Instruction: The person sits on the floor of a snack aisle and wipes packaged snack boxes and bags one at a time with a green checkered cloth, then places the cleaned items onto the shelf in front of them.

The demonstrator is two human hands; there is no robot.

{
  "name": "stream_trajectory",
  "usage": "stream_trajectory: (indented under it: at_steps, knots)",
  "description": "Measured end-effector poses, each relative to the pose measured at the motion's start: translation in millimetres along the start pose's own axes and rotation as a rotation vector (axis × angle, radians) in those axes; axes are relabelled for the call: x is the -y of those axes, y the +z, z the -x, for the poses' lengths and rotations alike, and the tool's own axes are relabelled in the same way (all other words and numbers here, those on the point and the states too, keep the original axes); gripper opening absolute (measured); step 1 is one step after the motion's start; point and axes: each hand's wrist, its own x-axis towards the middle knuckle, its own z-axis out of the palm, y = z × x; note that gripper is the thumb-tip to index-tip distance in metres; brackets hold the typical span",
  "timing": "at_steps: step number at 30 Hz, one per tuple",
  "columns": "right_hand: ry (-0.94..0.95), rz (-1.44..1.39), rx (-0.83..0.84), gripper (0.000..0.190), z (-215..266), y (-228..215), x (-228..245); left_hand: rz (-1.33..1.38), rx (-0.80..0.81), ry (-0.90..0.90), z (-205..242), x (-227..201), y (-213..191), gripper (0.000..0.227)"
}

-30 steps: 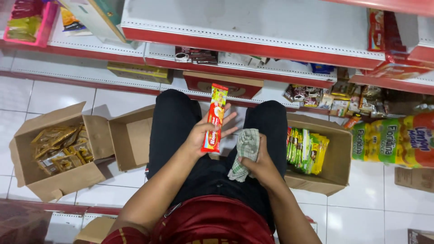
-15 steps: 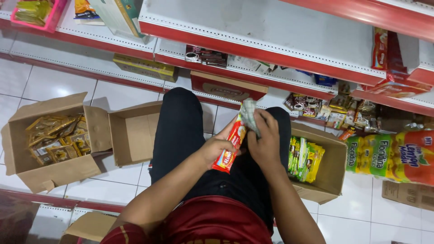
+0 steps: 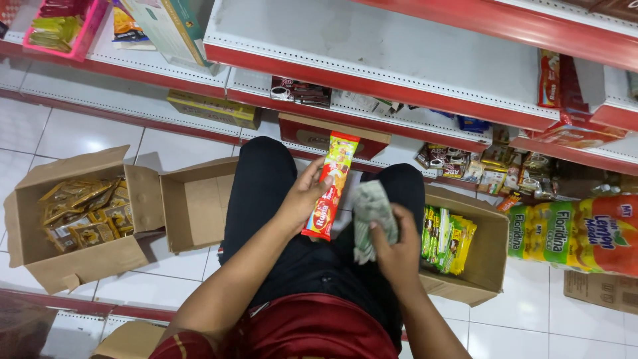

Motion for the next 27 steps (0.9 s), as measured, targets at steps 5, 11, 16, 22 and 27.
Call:
stream_trajectory:
  at_steps: [5,11,16,22,27]
  knots:
    - [0.009,-0.034,-0.102,0.036,-53.6,-2.8,16.4,0.246,0.202,-0.036,4.4,13.4,1.0,0.06]
    - [-0.441,0.286,-0.001,0.051,-59.1,19.6,32.1,0.387,0.203,-0.368,0.5,28.4,21.4,0.058]
    - [-0.511,0.417,0.093,0.057,-37.3,27.5,29.7,0.23,0.062,-0.379,-4.4,25.3,22.3,0.062]
    - [-0.575,0.279,0.256,0.059,6.2,20.9,7.2,0.498,0.023,-0.411,-8.6,-31.8,34.2,0.072]
    - [-0.47,-0.085,0.498,0.062,20.9,5.5,-13.2,0.418,-0.023,-0.152,-31.2,-33.2,15.6,0.056]
